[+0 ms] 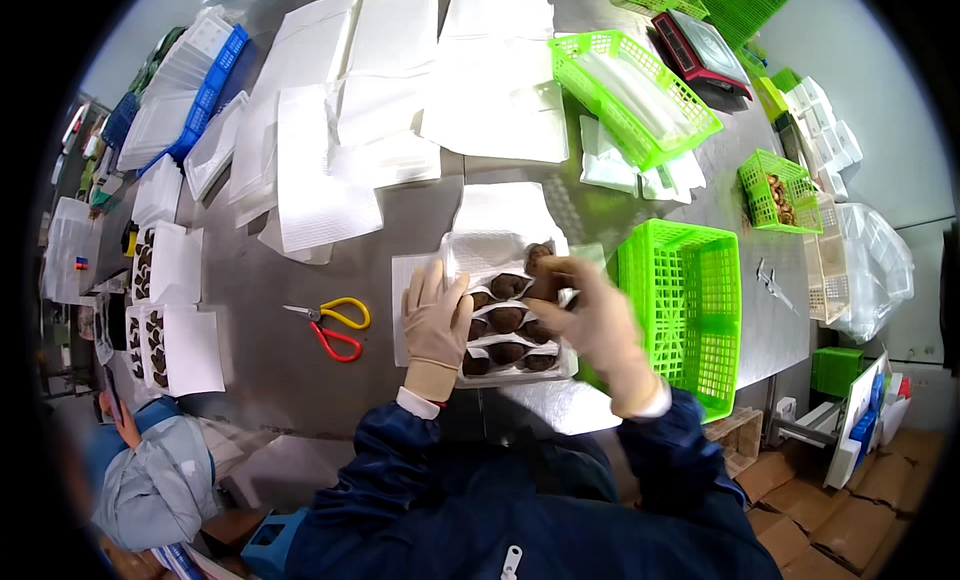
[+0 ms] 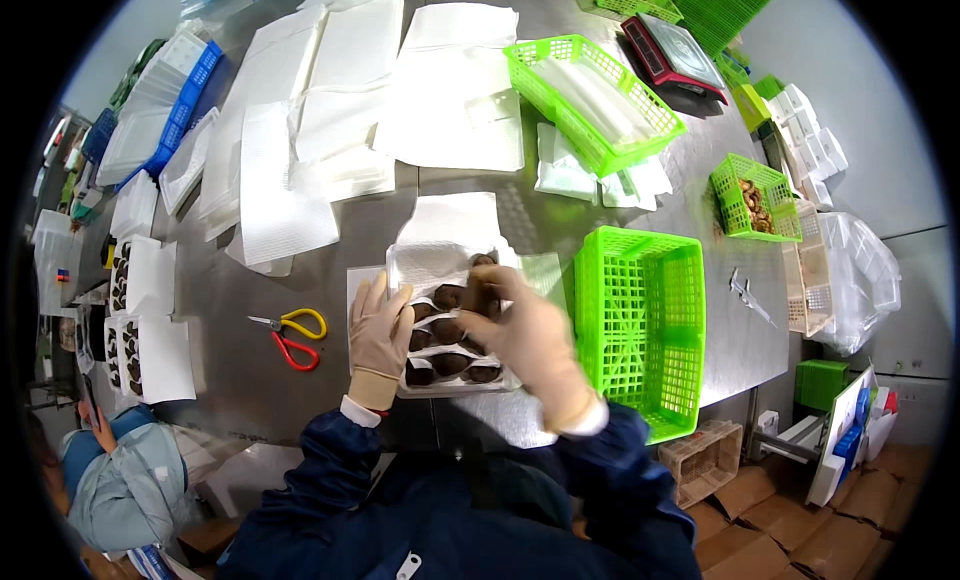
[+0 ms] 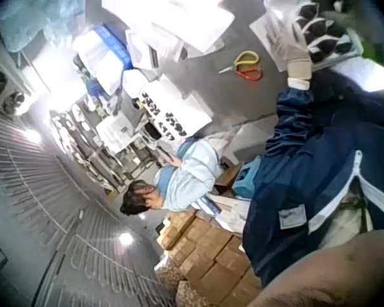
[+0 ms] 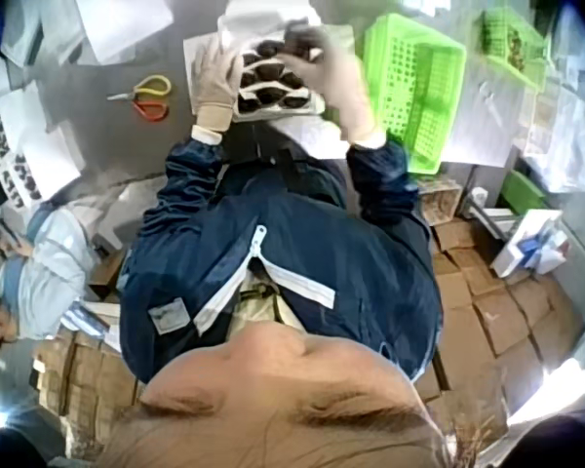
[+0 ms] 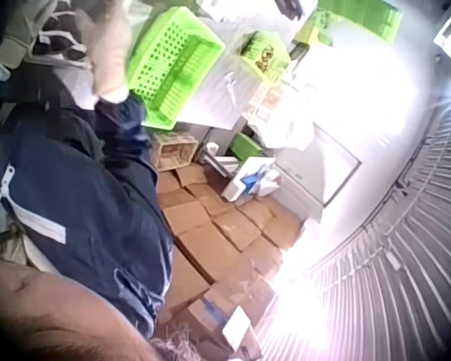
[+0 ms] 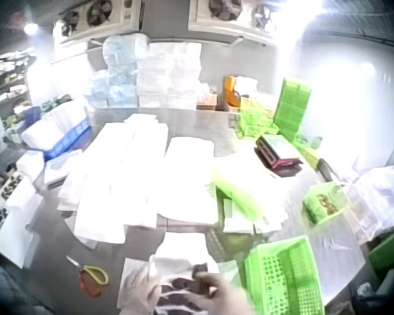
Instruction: The person places round brown food items into white foam trays, separates them with paper sheets, and stacks the trays. The person then handles stacks of foam trays and plastic bags, moving them between a table and a storage area.
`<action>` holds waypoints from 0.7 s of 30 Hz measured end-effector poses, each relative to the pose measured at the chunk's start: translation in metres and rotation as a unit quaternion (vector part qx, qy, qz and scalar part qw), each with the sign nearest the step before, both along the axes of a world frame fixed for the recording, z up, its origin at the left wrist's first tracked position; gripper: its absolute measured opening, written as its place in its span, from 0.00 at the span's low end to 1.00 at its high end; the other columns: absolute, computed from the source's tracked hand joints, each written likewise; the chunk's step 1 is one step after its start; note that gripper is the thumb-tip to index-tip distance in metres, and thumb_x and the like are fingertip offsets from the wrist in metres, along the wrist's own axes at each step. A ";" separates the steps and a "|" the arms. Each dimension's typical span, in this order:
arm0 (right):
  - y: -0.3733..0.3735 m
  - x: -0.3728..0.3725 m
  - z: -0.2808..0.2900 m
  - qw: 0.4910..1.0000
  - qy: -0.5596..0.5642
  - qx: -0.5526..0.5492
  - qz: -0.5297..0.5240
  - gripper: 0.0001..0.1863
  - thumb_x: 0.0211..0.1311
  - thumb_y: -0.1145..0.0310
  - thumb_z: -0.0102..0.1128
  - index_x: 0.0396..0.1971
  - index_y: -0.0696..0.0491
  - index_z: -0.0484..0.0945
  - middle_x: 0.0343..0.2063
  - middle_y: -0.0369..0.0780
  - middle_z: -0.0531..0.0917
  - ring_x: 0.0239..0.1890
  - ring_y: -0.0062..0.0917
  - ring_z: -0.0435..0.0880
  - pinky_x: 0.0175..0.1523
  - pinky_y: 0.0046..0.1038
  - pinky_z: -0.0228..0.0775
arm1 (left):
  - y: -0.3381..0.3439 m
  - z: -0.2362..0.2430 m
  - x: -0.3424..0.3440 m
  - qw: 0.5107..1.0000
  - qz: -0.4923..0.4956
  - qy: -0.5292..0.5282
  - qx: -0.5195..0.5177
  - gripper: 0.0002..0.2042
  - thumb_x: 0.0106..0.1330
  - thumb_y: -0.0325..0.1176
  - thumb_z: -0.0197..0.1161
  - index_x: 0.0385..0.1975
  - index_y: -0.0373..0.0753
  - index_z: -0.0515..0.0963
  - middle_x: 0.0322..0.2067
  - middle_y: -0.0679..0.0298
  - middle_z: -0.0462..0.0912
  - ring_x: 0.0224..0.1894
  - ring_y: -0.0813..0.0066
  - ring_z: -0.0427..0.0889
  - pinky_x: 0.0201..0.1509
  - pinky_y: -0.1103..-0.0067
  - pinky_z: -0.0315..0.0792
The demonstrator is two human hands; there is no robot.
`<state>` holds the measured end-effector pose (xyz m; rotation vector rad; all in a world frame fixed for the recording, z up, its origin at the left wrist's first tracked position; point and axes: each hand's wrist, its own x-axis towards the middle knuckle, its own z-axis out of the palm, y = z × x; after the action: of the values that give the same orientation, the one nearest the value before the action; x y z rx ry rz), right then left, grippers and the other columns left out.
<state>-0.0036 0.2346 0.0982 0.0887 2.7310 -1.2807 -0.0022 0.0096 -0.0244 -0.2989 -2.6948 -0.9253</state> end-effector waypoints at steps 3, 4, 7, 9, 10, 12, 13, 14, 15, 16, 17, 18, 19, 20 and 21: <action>-0.059 -0.041 -0.051 0.996 0.014 0.078 0.028 0.28 0.60 0.57 0.75 0.59 0.46 0.78 0.40 0.48 0.89 0.42 0.43 0.89 0.46 0.37 0.82 | 0.003 0.010 -0.003 0.999 -0.006 -0.006 -0.031 0.12 0.72 0.32 0.64 0.52 0.39 0.83 0.63 0.48 0.77 0.64 0.40 0.74 0.73 0.59 0.63; -0.070 -0.047 -0.059 0.994 0.008 0.099 0.045 0.27 0.61 0.55 0.73 0.58 0.46 0.78 0.38 0.48 0.89 0.41 0.46 0.89 0.44 0.39 0.81 | -0.002 0.003 0.000 1.000 0.000 0.013 0.024 0.12 0.72 0.32 0.63 0.52 0.38 0.83 0.63 0.48 0.77 0.64 0.41 0.74 0.74 0.59 0.63; -0.078 -0.051 -0.079 0.972 -0.042 0.199 0.114 0.23 0.68 0.52 0.62 0.59 0.46 0.78 0.36 0.49 0.89 0.39 0.48 0.88 0.43 0.44 0.80 | -0.004 -0.013 0.001 0.993 0.008 0.051 0.102 0.13 0.73 0.31 0.63 0.53 0.37 0.82 0.63 0.48 0.77 0.65 0.42 0.73 0.73 0.59 0.63; -0.073 -0.052 -0.079 0.970 -0.056 0.196 0.129 0.22 0.70 0.54 0.60 0.59 0.46 0.80 0.37 0.48 0.89 0.40 0.47 0.88 0.45 0.42 0.80 | 0.001 0.017 -0.013 0.999 0.004 0.042 0.022 0.14 0.73 0.32 0.62 0.55 0.37 0.82 0.62 0.48 0.78 0.66 0.43 0.72 0.72 0.59 0.64; -0.072 -0.052 -0.072 0.972 -0.051 0.179 0.142 0.22 0.70 0.55 0.61 0.59 0.47 0.80 0.37 0.48 0.89 0.40 0.46 0.88 0.46 0.41 0.81 | 0.000 0.024 -0.014 0.999 0.009 0.039 -0.021 0.14 0.73 0.32 0.62 0.56 0.37 0.81 0.61 0.48 0.78 0.66 0.43 0.72 0.71 0.60 0.65; -0.054 -0.049 -0.054 0.984 -0.043 0.120 0.122 0.20 0.71 0.57 0.61 0.59 0.46 0.82 0.39 0.48 0.89 0.40 0.44 0.89 0.47 0.39 0.81 | -0.009 0.016 -0.019 0.999 -0.021 0.019 -0.046 0.18 0.74 0.34 0.60 0.62 0.42 0.79 0.60 0.51 0.80 0.63 0.45 0.75 0.71 0.60 0.65; -0.039 -0.046 -0.045 0.992 -0.040 0.077 0.094 0.19 0.71 0.57 0.60 0.58 0.45 0.83 0.40 0.48 0.89 0.40 0.43 0.89 0.47 0.37 0.81 | -0.012 0.016 -0.024 0.999 -0.042 0.000 -0.012 0.18 0.74 0.34 0.59 0.61 0.40 0.80 0.59 0.51 0.80 0.63 0.45 0.75 0.71 0.60 0.65; -0.024 -0.043 -0.040 0.996 -0.037 0.035 0.067 0.18 0.71 0.57 0.60 0.57 0.45 0.84 0.41 0.48 0.89 0.40 0.42 0.89 0.47 0.36 0.82 | -0.015 0.013 -0.029 0.998 -0.061 -0.020 0.023 0.18 0.74 0.34 0.59 0.60 0.39 0.80 0.59 0.51 0.80 0.63 0.46 0.76 0.71 0.61 0.65; -0.008 -0.043 -0.037 0.998 -0.058 0.004 0.016 0.19 0.71 0.57 0.61 0.57 0.46 0.84 0.42 0.49 0.89 0.41 0.41 0.90 0.49 0.33 0.81 | -0.013 0.007 -0.037 0.994 -0.048 0.016 0.092 0.17 0.73 0.35 0.60 0.58 0.35 0.80 0.57 0.48 0.81 0.62 0.48 0.77 0.70 0.62 0.67; 0.010 -0.043 -0.034 0.996 -0.075 -0.029 -0.036 0.19 0.71 0.57 0.62 0.57 0.47 0.84 0.43 0.50 0.89 0.42 0.40 0.90 0.50 0.31 0.80 | -0.009 0.003 -0.045 0.988 0.008 0.012 0.152 0.19 0.73 0.40 0.62 0.55 0.31 0.80 0.55 0.46 0.82 0.61 0.48 0.78 0.68 0.62 0.69; 0.026 -0.046 -0.042 0.987 -0.075 -0.096 -0.103 0.21 0.71 0.56 0.62 0.57 0.52 0.84 0.45 0.50 0.89 0.45 0.38 0.89 0.53 0.29 0.79 | -0.009 0.000 -0.058 0.987 0.023 -0.043 0.154 0.21 0.73 0.42 0.63 0.54 0.30 0.80 0.54 0.46 0.83 0.59 0.47 0.79 0.67 0.63 0.70; 0.041 -0.051 -0.068 0.988 0.017 -0.104 -0.114 0.24 0.71 0.54 0.63 0.58 0.56 0.82 0.49 0.51 0.88 0.50 0.38 0.88 0.55 0.32 0.78 | -0.014 -0.006 -0.074 0.983 0.040 -0.096 0.154 0.22 0.73 0.45 0.64 0.54 0.29 0.80 0.52 0.46 0.84 0.58 0.46 0.80 0.66 0.64 0.71; 0.044 -0.065 -0.086 0.992 -0.010 -0.083 -0.098 0.27 0.71 0.51 0.64 0.58 0.57 0.82 0.50 0.51 0.87 0.53 0.39 0.87 0.57 0.33 0.77 | -0.028 -0.026 -0.086 0.965 0.036 -0.172 0.197 0.25 0.74 0.49 0.64 0.53 0.28 0.80 0.50 0.45 0.85 0.54 0.50 0.83 0.64 0.70 0.72; 0.053 -0.077 -0.095 0.993 -0.034 -0.056 -0.093 0.29 0.71 0.49 0.65 0.59 0.58 0.81 0.52 0.52 0.87 0.55 0.39 0.86 0.59 0.34 0.76 | -0.027 -0.013 -0.102 0.926 0.000 -0.298 0.233 0.28 0.74 0.52 0.63 0.55 0.28 0.79 0.48 0.49 0.86 0.52 0.59 0.84 0.62 0.75 0.72; 0.056 -0.087 -0.106 0.995 -0.038 -0.062 -0.072 0.31 0.71 0.47 0.64 0.59 0.60 0.80 0.53 0.52 0.86 0.57 0.41 0.85 0.60 0.34 0.75 | -0.019 -0.008 -0.106 0.910 -0.015 -0.308 0.277 0.27 0.75 0.52 0.62 0.57 0.29 0.79 0.50 0.53 0.86 0.54 0.64 0.83 0.62 0.76 0.72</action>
<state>-0.0910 0.2910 -0.0076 0.3225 2.6146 -1.4496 -0.1084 -0.0098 -0.0328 0.0989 -2.7607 -2.0119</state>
